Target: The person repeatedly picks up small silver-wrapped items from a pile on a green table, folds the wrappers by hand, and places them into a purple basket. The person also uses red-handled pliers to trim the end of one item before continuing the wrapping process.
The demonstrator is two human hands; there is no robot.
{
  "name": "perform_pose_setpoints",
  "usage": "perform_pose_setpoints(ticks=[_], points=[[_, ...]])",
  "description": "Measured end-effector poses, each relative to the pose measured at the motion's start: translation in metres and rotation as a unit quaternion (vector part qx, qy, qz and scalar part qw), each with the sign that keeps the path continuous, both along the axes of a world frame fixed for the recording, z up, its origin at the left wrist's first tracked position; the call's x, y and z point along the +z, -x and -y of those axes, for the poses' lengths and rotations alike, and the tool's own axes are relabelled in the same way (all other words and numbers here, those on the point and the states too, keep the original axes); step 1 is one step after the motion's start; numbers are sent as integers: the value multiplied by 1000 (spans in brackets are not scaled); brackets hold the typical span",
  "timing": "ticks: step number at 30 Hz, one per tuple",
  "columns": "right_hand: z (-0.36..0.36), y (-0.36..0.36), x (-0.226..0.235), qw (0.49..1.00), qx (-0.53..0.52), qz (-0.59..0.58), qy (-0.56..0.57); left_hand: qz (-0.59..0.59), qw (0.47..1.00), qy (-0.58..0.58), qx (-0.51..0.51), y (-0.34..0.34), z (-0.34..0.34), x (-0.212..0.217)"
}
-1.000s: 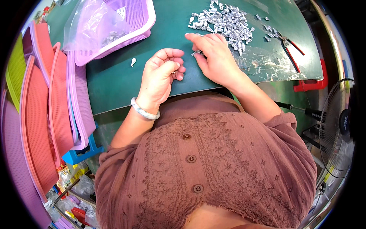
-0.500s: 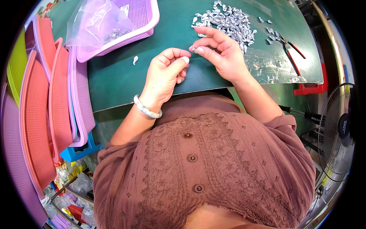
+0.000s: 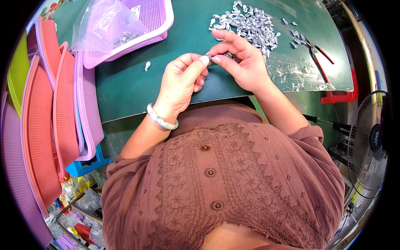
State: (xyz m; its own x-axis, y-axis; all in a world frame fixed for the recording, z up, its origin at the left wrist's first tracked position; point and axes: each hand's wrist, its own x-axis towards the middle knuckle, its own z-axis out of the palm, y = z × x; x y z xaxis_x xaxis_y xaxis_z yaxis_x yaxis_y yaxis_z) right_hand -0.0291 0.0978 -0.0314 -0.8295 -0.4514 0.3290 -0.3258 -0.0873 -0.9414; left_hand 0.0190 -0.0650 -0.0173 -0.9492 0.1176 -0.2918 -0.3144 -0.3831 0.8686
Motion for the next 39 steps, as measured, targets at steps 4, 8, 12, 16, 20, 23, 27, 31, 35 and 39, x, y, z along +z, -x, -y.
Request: perform_pose_setpoints(ticks=[4, 8, 12, 16, 20, 23, 27, 31, 35, 39], points=[[0, -3, -1, 998, 8, -53, -25, 2, 1000, 5, 3, 1, -1, -3], [1, -3, -3, 999, 3, -52, -15, -2, 1000, -3, 6, 1, 0, -6], [-1, -4, -3, 999, 5, -39, -16, -7, 1000, -10, 5, 0, 1, -6], [1, -3, -5, 997, -18, -70, -3, -10, 1000, -6, 3, 0, 1, -6], [3, -5, -2, 994, -35, -101, -2, 1, 1000, 8, 2, 0, -1, -4], [-7, -5, 8, 990, -43, -126, -56, -3, 999, 51, 12, 0, -3, -4], [-46, 23, 21, 966, -181, -157, -96, 1, 999, 40, -13, 1, -1, -4], [-118, 69, 23, 873, -357, -184, -277, -5, 999, 38, -28, 0, -2, -2], [-170, 99, 13, 770, -412, -210, -439, -12, 999, 38, -35, 0, -2, -3], [-172, 106, 8, 754, -406, -226, -465, -10, 998, 43, -33, 0, -1, -4]])
